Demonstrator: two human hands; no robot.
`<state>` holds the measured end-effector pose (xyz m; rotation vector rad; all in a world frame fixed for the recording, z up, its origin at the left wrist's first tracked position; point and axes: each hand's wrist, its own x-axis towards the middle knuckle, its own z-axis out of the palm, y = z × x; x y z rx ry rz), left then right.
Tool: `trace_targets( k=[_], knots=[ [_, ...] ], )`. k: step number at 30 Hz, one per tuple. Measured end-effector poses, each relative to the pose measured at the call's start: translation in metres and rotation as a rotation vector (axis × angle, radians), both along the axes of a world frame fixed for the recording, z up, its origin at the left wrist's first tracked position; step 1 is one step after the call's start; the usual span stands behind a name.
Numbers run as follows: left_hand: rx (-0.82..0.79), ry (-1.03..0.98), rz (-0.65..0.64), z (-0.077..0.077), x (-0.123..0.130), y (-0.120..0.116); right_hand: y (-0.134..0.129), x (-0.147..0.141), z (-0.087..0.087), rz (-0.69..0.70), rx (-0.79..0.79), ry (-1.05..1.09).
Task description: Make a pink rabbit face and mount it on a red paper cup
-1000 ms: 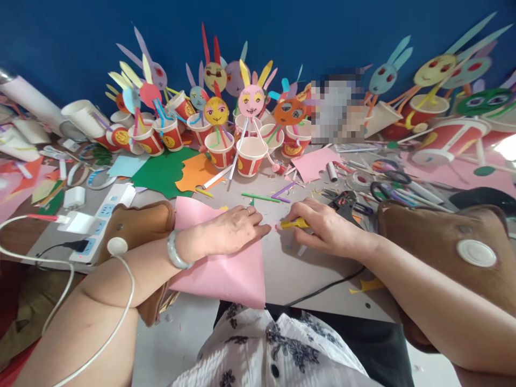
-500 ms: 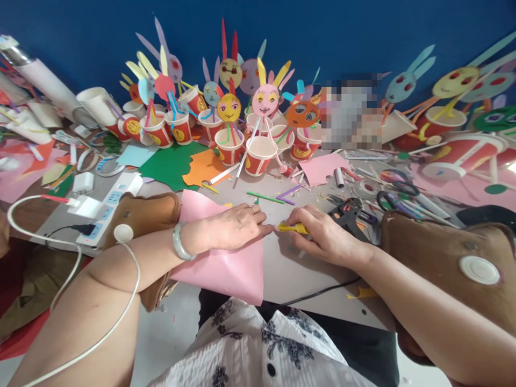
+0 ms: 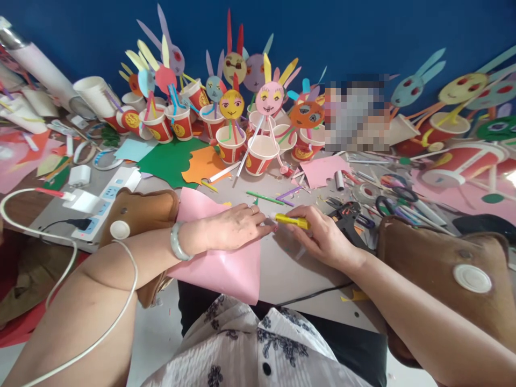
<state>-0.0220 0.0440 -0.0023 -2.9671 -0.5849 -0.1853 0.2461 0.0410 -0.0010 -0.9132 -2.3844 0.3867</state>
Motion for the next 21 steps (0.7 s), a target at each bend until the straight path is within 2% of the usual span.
trace_targets(
  k=[8, 12, 15, 18, 21],
  knots=[
    [-0.025, -0.062, 0.008, -0.005, -0.004, -0.002, -0.006, -0.003, -0.002, -0.066, -0.129, 0.108],
    [-0.015, -0.057, 0.001, -0.002, -0.004, -0.004, -0.011, -0.007, 0.002, -0.191, -0.294, 0.23],
    [-0.012, -0.047, 0.016, 0.004, -0.002, -0.005, -0.012, -0.006, 0.008, -0.225, -0.444, 0.281],
    [-0.021, -0.016, 0.019, 0.007, 0.0, -0.005, -0.009, -0.004, 0.015, -0.172, -0.434, 0.23],
    [-0.026, -0.021, 0.014, 0.008, 0.0, -0.005, -0.004, -0.003, 0.021, 0.015, -0.346, 0.127]
  ],
)
